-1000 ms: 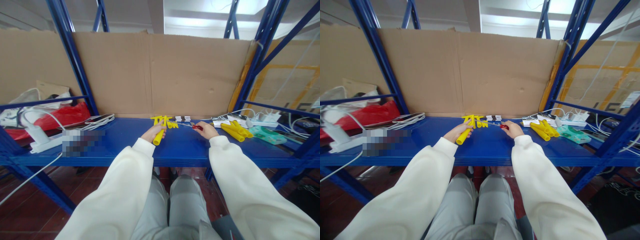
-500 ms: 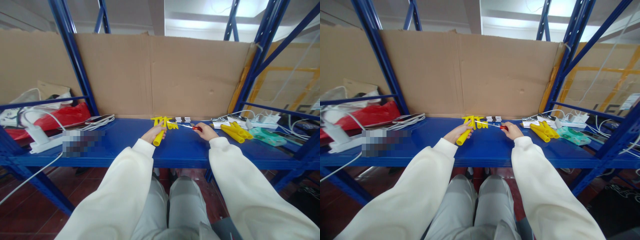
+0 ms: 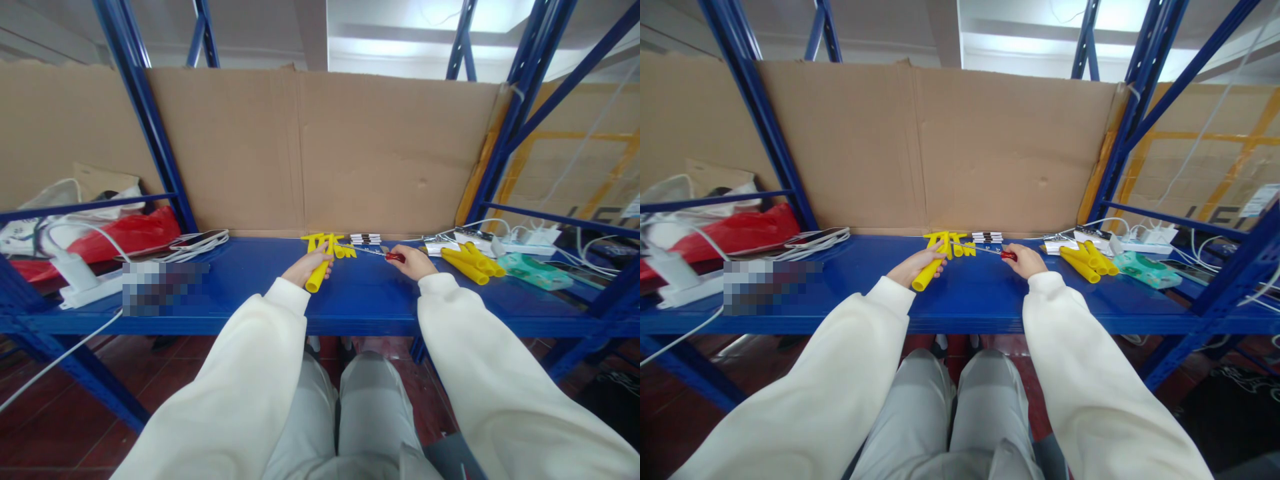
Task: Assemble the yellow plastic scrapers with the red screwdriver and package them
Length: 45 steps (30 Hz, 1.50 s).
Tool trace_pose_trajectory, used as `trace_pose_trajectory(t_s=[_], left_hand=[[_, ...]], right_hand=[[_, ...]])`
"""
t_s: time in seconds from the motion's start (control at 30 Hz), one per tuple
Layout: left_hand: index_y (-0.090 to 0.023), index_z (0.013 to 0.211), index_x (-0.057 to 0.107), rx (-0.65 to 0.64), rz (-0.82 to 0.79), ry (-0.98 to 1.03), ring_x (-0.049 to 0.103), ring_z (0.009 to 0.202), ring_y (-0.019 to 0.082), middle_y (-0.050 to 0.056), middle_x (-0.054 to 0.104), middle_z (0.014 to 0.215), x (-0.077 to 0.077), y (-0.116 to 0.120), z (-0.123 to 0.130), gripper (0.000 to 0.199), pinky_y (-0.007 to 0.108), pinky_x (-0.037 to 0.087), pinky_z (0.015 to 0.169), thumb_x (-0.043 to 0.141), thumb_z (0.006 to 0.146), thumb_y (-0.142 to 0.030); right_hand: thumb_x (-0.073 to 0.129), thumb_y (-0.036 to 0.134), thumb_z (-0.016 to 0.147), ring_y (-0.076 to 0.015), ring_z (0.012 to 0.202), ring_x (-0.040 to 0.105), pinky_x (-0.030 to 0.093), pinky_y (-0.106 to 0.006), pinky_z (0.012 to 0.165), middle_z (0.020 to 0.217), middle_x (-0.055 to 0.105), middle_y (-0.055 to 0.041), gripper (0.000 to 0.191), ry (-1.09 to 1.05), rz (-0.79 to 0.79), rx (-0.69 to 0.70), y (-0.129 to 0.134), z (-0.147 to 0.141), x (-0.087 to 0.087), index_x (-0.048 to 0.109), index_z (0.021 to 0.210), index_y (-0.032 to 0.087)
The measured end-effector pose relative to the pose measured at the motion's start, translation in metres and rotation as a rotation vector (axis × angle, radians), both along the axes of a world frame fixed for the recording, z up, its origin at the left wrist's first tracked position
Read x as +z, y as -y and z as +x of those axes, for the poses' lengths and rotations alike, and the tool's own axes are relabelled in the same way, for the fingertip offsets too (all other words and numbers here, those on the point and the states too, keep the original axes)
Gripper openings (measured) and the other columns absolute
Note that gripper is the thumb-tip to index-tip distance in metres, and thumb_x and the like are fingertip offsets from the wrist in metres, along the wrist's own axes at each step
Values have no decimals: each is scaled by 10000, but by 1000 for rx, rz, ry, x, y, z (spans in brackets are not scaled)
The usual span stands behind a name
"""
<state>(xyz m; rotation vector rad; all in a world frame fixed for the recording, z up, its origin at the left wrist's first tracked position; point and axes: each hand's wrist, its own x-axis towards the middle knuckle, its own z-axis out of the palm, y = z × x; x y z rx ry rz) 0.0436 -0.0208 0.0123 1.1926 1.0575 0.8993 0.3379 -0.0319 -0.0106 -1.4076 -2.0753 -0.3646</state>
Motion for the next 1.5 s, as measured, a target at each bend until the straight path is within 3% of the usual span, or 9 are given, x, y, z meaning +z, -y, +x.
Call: trace_pose_trajectory(t_s=[0.33, 0.57, 0.77, 1.0, 1.5], left_hand=[[-345, 1576, 174, -2, -3, 47, 430, 375, 84, -73, 448, 568, -4, -5, -1, 724, 180, 402, 417, 447, 952, -101], [-342, 1569, 192, 21, -8, 20, 423, 378, 83, -72, 438, 587, -1, -3, 1, 669, 177, 395, 415, 393, 975, -112], [-329, 1569, 205, -5, 3, -16, 439, 389, 88, -65, 444, 598, 2, 3, 0, 668, 178, 392, 413, 395, 968, -108], [-330, 1577, 175, -7, -3, -5, 433, 392, 81, -66, 437, 602, 3, 6, 0, 693, 166, 379, 401, 407, 964, -104], [-327, 1572, 205, -5, 15, 15, 440, 399, 91, -64, 454, 599, -2, -1, 0, 703, 185, 400, 432, 455, 947, -124]], right_hand=[[562, 336, 907, -242, 881, 689, 530, -329, 785, 999, 731, -106, 227, 19, -44, 9, -6, 2, -3, 721, 1007, 209], [609, 322, 868, -232, 845, 685, 530, -334, 769, 962, 735, -87, 166, -35, -36, 59, -8, 2, -4, 693, 960, 212], [641, 321, 837, -205, 702, 649, 478, -296, 642, 822, 720, -44, 99, -51, -17, -14, -4, 3, -3, 647, 891, 239], [623, 331, 856, -223, 787, 661, 501, -318, 718, 888, 720, -75, 124, 2, 38, 50, -3, 3, -2, 688, 876, 227], [608, 320, 868, -230, 833, 672, 525, -339, 771, 939, 723, -83, 165, -7, -45, 49, -5, 3, -2, 720, 934, 218]])
